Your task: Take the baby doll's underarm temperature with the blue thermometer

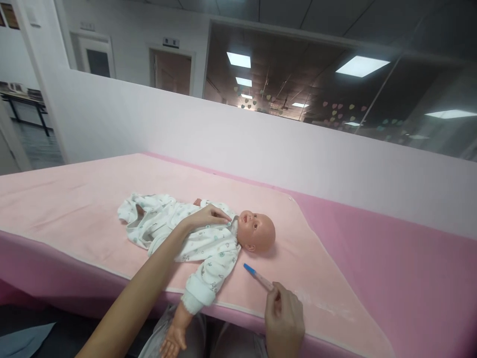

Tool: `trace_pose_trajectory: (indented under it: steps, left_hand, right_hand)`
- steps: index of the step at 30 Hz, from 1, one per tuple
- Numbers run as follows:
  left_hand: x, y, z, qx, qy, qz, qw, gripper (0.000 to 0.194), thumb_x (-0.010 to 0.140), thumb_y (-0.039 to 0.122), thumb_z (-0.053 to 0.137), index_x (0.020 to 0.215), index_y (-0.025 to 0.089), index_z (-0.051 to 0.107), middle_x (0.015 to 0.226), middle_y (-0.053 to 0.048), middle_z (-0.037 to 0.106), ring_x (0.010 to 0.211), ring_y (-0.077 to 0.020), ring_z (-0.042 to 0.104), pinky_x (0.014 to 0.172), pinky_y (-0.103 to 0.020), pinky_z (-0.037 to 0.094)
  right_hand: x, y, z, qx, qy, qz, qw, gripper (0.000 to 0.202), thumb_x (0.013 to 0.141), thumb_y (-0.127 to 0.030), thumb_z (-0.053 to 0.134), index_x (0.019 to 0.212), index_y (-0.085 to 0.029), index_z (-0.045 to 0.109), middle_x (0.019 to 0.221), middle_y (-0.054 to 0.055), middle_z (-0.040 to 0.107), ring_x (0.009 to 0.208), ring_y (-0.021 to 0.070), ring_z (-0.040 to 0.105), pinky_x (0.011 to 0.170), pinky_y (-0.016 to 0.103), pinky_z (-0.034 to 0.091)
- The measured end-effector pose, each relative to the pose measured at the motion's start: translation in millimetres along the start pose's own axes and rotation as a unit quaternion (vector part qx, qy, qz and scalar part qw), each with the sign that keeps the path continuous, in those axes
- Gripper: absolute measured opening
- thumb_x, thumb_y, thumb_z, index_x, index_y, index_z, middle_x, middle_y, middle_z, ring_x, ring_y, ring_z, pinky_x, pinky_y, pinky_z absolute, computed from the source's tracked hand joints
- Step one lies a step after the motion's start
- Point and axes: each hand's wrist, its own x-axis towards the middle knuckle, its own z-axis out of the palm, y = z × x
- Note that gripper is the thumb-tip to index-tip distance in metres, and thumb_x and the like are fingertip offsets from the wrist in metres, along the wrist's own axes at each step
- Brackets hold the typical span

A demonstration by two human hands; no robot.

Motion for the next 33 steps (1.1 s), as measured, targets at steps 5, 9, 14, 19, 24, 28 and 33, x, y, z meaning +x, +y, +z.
trace_pose_trajectory:
  steps: [5, 9, 14, 19, 24, 28, 33]
  left_hand:
    - [-1.1, 2.1, 0.9, 0.022, -0.032, 0.026, 0.999, 0.029, 0.066, 0.034, 0.068, 0.088, 0.015, 0.072, 0.056, -0.002, 0.057, 0.051, -0.0100, 0.043, 0.045, -0.021, 0.029]
    - [-1.6, 4.6, 1.5, 0.021, -0.037, 0.038, 0.998, 0.026, 0.065, 0.034, 0.069, 0.083, 0.015, 0.073, 0.053, -0.001, 0.051, 0.051, -0.0101, 0.040, 0.046, -0.022, 0.029]
    - [-1.5, 4.8, 2.2, 0.029, -0.042, 0.047, 0.998, 0.028, 0.068, 0.033, 0.067, 0.090, 0.017, 0.071, 0.054, 0.001, 0.047, 0.050, -0.0093, 0.038, 0.045, -0.021, 0.027]
    - [0.0, 3.0, 5.4, 0.076, -0.033, 0.049, 0.995, 0.024, 0.067, 0.034, 0.067, 0.082, 0.017, 0.073, 0.059, -0.002, 0.051, 0.053, -0.0102, 0.040, 0.046, -0.021, 0.028]
    - [-0.6, 5.6, 7.4, 0.079, -0.030, 0.048, 0.995, 0.019, 0.066, 0.030, 0.066, 0.078, 0.016, 0.070, 0.061, -0.002, 0.054, 0.053, -0.0104, 0.042, 0.046, -0.021, 0.029]
    - [-0.9, 9.0, 6.1, -0.012, -0.014, 0.010, 1.000, 0.014, 0.068, 0.026, 0.061, 0.076, 0.015, 0.065, 0.054, 0.002, 0.048, 0.049, -0.0092, 0.039, 0.044, -0.021, 0.026]
    - [2.6, 4.9, 4.3, -0.145, 0.039, -0.028, 0.988, 0.007, 0.066, 0.021, 0.058, 0.067, 0.015, 0.061, 0.046, 0.005, 0.041, 0.042, -0.0071, 0.033, 0.042, -0.022, 0.020]
  right_hand:
    - [-7.8, -9.7, 14.3, -0.024, -0.061, -0.080, 0.995, 0.026, 0.091, -0.020, 0.032, 0.092, -0.018, 0.058, 0.064, 0.005, 0.060, 0.059, 0.0183, 0.054, 0.062, 0.032, 0.039]
    - [-1.2, -19.3, 27.7, -0.049, -0.094, -0.069, 0.992, 0.025, 0.090, -0.019, 0.034, 0.083, -0.018, 0.058, 0.061, 0.005, 0.061, 0.056, 0.0178, 0.056, 0.059, 0.030, 0.039]
    - [10.5, -28.0, 40.1, -0.147, -0.177, -0.042, 0.972, 0.032, 0.086, -0.015, 0.033, 0.064, -0.020, 0.054, 0.048, 0.003, 0.056, 0.043, 0.0162, 0.053, 0.042, 0.026, 0.027]
    - [22.2, -32.0, 43.1, -0.174, -0.230, -0.036, 0.957, 0.026, 0.083, -0.016, 0.042, 0.060, -0.019, 0.054, 0.044, 0.003, 0.054, 0.039, 0.0168, 0.054, 0.038, 0.025, 0.018]
    - [64.2, -45.9, 61.4, -0.045, -0.215, -0.049, 0.974, 0.023, 0.082, -0.025, 0.047, 0.061, -0.021, 0.055, 0.052, 0.003, 0.058, 0.045, 0.0162, 0.056, 0.039, 0.024, 0.023]
    - [93.2, -78.5, 90.5, 0.056, -0.183, -0.099, 0.977, 0.017, 0.083, -0.017, 0.043, 0.078, -0.020, 0.059, 0.068, 0.004, 0.061, 0.053, 0.0146, 0.057, 0.043, 0.023, 0.031]
    - [85.7, -97.3, 106.3, 0.138, -0.133, -0.111, 0.975, 0.021, 0.084, -0.019, 0.039, 0.090, -0.018, 0.060, 0.075, 0.005, 0.060, 0.057, 0.0133, 0.056, 0.049, 0.022, 0.039]
